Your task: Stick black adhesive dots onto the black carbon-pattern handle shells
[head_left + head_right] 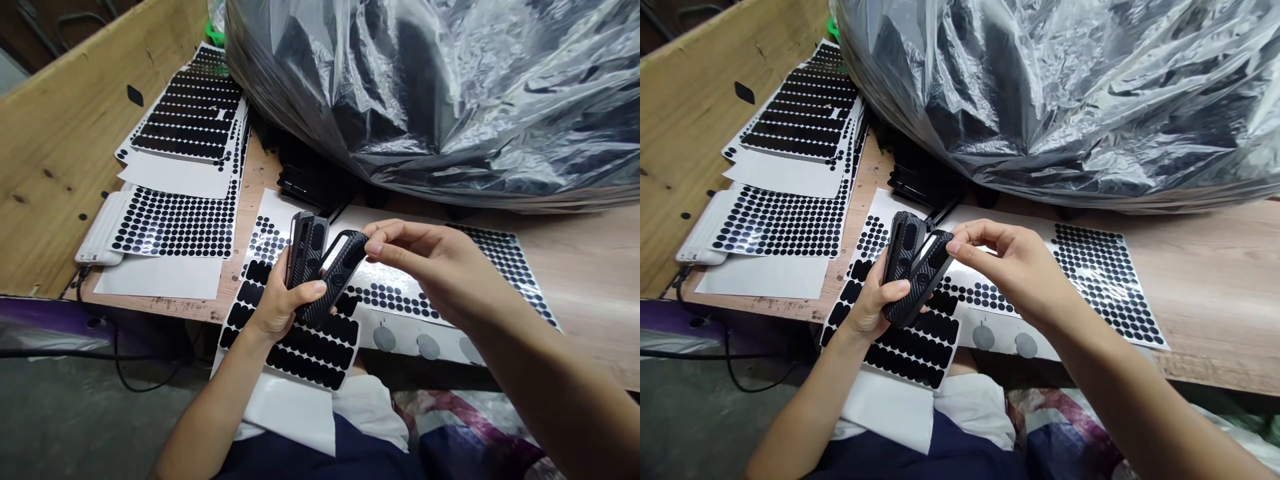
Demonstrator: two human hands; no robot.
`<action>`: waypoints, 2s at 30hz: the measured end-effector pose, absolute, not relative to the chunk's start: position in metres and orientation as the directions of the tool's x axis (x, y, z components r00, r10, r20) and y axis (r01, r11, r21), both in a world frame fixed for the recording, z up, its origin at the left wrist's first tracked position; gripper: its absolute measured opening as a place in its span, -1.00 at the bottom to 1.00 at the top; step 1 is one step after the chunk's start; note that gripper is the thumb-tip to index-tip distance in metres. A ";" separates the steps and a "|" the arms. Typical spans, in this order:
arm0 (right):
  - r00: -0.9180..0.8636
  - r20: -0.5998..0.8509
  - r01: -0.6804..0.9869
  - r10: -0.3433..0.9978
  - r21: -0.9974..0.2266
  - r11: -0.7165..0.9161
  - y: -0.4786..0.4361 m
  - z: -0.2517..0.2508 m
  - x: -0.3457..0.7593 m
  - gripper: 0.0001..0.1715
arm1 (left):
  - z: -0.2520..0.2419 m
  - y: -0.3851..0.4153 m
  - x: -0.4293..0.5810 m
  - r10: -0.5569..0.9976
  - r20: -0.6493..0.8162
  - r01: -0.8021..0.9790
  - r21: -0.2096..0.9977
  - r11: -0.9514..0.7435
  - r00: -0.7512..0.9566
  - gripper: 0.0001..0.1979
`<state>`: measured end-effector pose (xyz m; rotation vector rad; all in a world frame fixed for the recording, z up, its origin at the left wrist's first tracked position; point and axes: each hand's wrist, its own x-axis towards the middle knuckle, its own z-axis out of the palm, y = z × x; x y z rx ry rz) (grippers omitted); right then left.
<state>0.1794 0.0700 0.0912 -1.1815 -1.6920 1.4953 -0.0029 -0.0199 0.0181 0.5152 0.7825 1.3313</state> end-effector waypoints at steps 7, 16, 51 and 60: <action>-0.433 -0.057 0.354 0.900 -0.929 0.112 0.067 0.099 0.178 -0.57 | 0.018 -0.021 -0.003 0.977 -0.210 -0.650 0.736 0.188 0.044 -0.30; -0.446 0.139 0.465 0.884 -0.808 0.362 0.061 0.100 0.177 -0.79 | 0.016 -0.023 -0.002 0.976 -0.216 -0.643 0.743 0.184 0.030 -0.29; -0.457 -0.063 0.821 0.887 -0.415 0.393 0.070 0.047 0.261 -0.69 | 0.012 -0.022 -0.002 0.984 -0.178 -0.590 0.796 0.137 -0.011 -0.34; -0.547 -0.232 0.765 0.804 -0.529 0.368 0.091 0.033 0.270 -0.66 | 0.014 -0.023 -0.001 0.980 -0.197 -0.597 0.790 0.141 -0.029 -0.28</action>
